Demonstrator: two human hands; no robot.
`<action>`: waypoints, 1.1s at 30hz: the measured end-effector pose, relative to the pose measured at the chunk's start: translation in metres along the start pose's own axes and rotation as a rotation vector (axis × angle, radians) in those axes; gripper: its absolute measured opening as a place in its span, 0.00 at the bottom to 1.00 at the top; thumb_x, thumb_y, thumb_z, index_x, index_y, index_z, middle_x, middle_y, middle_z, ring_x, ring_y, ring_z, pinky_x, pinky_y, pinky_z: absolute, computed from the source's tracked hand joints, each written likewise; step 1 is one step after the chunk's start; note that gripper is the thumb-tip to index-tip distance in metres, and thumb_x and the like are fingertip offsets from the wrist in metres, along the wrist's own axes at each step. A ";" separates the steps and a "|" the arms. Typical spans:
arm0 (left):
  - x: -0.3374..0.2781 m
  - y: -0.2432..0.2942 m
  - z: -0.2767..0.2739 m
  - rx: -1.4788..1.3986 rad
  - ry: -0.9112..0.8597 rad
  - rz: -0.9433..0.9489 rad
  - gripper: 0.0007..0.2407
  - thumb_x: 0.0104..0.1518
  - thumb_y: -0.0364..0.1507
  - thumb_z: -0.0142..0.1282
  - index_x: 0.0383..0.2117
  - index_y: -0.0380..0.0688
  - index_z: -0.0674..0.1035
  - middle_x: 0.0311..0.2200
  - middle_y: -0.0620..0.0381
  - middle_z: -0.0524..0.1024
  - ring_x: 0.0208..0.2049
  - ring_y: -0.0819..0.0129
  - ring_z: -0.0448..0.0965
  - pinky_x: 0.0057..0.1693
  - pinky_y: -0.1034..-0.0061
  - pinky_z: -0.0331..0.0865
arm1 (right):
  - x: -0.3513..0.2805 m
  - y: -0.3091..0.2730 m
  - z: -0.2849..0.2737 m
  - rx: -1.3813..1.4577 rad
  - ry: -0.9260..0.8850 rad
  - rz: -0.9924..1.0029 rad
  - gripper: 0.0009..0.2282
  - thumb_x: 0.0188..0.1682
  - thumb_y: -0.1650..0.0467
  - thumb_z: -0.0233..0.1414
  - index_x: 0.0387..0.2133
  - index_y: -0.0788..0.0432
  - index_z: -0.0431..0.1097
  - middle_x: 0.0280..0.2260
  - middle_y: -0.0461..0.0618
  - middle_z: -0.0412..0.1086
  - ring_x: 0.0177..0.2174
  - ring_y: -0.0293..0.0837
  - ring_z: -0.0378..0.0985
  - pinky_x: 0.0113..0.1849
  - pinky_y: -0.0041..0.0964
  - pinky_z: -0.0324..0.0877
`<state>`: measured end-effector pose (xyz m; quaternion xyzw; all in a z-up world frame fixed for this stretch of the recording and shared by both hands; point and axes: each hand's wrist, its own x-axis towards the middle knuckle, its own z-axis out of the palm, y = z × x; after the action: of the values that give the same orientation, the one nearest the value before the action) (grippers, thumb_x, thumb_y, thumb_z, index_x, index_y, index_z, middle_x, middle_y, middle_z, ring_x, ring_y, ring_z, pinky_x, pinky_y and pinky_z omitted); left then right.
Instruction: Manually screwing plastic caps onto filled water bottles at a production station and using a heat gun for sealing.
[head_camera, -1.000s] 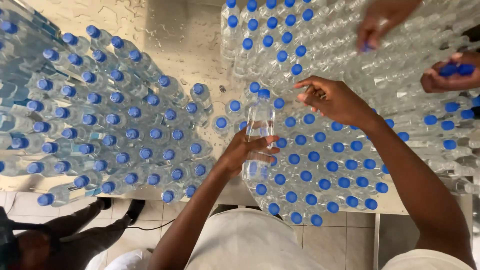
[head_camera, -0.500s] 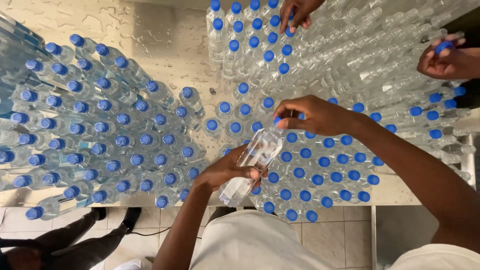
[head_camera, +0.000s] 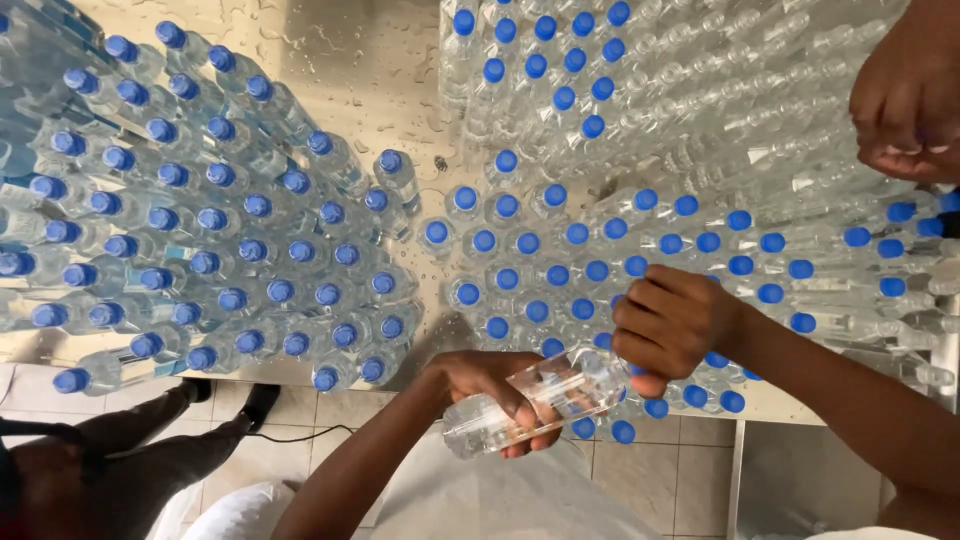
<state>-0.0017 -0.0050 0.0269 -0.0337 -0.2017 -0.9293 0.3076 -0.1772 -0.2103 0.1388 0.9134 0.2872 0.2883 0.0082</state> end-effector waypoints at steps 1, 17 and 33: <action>-0.004 -0.001 -0.006 0.003 0.004 0.004 0.27 0.61 0.32 0.74 0.62 0.35 0.73 0.39 0.42 0.82 0.34 0.58 0.86 0.39 0.65 0.81 | 0.002 -0.007 0.005 0.001 0.003 -0.006 0.30 0.66 0.57 0.23 0.17 0.53 0.62 0.19 0.49 0.64 0.17 0.43 0.62 0.23 0.35 0.59; -0.004 0.157 -0.100 2.394 1.567 0.134 0.53 0.54 0.52 0.79 0.77 0.54 0.47 0.63 0.41 0.68 0.57 0.49 0.75 0.62 0.49 0.73 | 0.042 0.136 0.047 0.598 -0.300 1.418 0.26 0.64 0.51 0.43 0.58 0.60 0.71 0.31 0.53 0.74 0.18 0.40 0.72 0.22 0.34 0.66; -0.107 0.002 0.093 1.339 1.735 0.338 0.26 0.68 0.41 0.53 0.71 0.50 0.67 0.71 0.51 0.68 0.71 0.51 0.70 0.63 0.50 0.72 | 0.054 0.174 0.229 0.319 -1.327 0.859 0.23 0.58 0.48 0.52 0.54 0.49 0.75 0.49 0.49 0.81 0.49 0.55 0.82 0.55 0.56 0.67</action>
<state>0.0805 0.0896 0.0927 0.7747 -0.3721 -0.2868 0.4233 0.0711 -0.2922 0.0072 0.9150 -0.1162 -0.3809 -0.0648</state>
